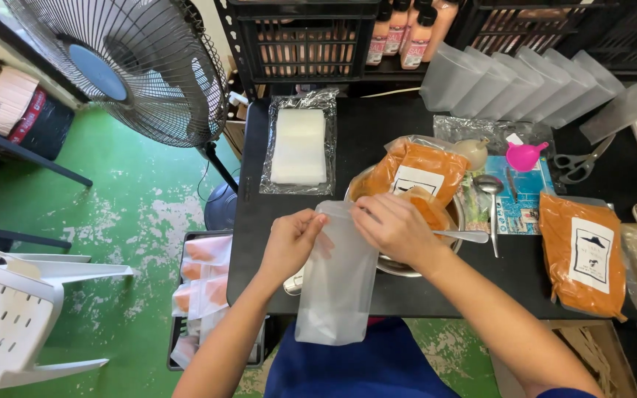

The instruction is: The person scoops orange powder from a large bag into small plastic bags using a spoon. They place the filled bags on a digital scale to check the weight, then set them aside in a tray. The process is repeated for multiple bags.

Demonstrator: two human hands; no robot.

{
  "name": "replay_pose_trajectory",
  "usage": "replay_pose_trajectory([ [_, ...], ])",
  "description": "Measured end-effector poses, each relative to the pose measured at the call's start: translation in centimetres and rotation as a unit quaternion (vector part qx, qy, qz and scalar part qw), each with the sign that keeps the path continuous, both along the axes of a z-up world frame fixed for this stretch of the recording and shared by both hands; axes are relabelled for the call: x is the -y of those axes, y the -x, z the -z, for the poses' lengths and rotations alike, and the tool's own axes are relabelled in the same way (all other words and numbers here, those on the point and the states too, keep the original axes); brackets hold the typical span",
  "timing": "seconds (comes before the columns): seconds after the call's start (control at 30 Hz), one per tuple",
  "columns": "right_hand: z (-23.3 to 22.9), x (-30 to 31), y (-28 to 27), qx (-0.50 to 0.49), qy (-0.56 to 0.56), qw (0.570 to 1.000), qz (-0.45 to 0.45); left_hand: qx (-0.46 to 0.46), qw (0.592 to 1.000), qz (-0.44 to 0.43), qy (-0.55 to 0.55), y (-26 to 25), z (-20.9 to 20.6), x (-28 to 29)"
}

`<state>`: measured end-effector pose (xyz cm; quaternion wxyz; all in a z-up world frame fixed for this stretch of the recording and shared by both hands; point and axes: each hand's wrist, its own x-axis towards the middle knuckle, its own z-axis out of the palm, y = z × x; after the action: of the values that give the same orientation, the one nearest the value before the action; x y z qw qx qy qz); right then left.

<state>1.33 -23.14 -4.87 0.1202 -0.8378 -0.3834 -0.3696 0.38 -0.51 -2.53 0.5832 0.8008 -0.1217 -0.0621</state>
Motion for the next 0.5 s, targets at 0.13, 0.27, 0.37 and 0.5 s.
replay_pose_trajectory([
  [0.13, -3.2, -0.4, 0.1, -0.176, -0.079, 0.981, -0.011, 0.020, 0.999, 0.003, -0.027, -0.2, 0.5, -0.4],
  [0.27, -5.8, -0.8, 0.0, -0.483, -0.073, 0.872, -0.002, 0.068, 0.988, 0.034, -0.136, -0.4, -0.7, -1.2],
  [0.37, -3.7, 0.2, -1.2, -0.537, -0.116, 0.836, 0.015, 0.075, 0.967, -0.004, -0.243, -0.9, 1.0, -3.2],
  [0.5, -3.6, 1.4, -1.6, -0.594, -0.316, 0.738, 0.054, 0.086, 0.970, -0.189, -0.127, 0.2, 5.4, -6.0],
])
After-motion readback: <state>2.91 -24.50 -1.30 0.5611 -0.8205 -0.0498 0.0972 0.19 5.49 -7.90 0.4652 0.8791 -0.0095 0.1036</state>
